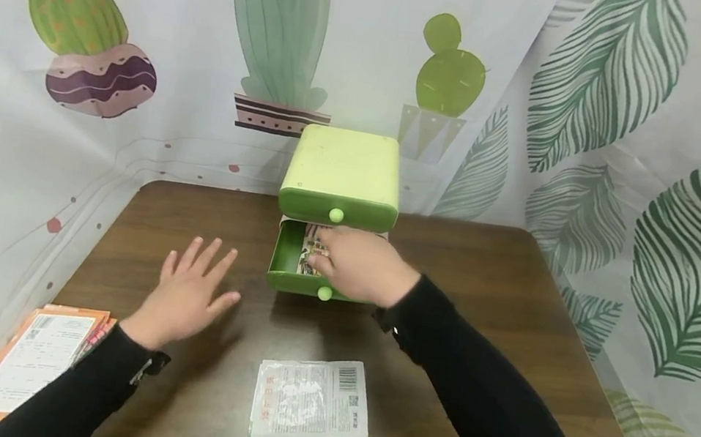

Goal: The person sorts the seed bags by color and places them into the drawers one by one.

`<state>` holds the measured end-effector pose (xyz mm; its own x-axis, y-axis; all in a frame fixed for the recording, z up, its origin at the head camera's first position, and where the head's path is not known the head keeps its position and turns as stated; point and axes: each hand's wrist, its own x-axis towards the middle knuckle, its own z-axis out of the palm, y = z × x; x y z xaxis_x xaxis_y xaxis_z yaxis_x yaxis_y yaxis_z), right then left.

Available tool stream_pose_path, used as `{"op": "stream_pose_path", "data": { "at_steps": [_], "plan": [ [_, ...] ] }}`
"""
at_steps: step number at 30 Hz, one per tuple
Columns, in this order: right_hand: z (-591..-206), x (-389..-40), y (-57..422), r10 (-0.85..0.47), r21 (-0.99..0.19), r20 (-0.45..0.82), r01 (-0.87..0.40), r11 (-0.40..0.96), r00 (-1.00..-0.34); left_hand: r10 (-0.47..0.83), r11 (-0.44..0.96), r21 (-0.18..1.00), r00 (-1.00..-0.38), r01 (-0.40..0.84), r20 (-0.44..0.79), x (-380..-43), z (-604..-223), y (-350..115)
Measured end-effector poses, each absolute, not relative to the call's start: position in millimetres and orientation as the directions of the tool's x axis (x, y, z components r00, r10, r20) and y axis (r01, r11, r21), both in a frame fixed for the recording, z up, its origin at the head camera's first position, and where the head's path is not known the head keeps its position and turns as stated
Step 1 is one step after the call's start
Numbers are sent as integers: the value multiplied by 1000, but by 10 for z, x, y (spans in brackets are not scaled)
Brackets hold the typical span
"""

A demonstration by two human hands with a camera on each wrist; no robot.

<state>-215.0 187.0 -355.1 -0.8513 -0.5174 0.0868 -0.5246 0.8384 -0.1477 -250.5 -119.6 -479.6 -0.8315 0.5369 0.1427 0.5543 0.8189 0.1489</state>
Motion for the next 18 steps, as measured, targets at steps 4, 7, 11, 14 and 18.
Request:
{"op": "stream_pose_path", "data": {
  "at_steps": [4, 7, 11, 14, 18],
  "plan": [
    [-3845, -1884, 1935, -512, -34, 551, -632, 775, -658, 629, 741, 136, -751, 657, 202, -2173, -5023, -1079],
    [-4087, -1711, 1954, -501, 28, 689, -671, 741, -524, 685, 685, 124, -693, 718, 225, -1937, -5128, -1017],
    [-4328, -1543, 1940, -504, 73, 746, -699, 711, -435, 743, 634, 70, -632, 770, 219, -1721, -5167, -935],
    [-4487, -1444, 1922, -531, 115, 758, -723, 681, -380, 791, 584, 34, -577, 811, 202, -1595, -5181, -851],
    [-4719, -1244, 1903, -606, 128, 649, -720, 683, -459, 851, 506, 0, -500, 862, 159, -1463, -5233, -749]
  ]
}}
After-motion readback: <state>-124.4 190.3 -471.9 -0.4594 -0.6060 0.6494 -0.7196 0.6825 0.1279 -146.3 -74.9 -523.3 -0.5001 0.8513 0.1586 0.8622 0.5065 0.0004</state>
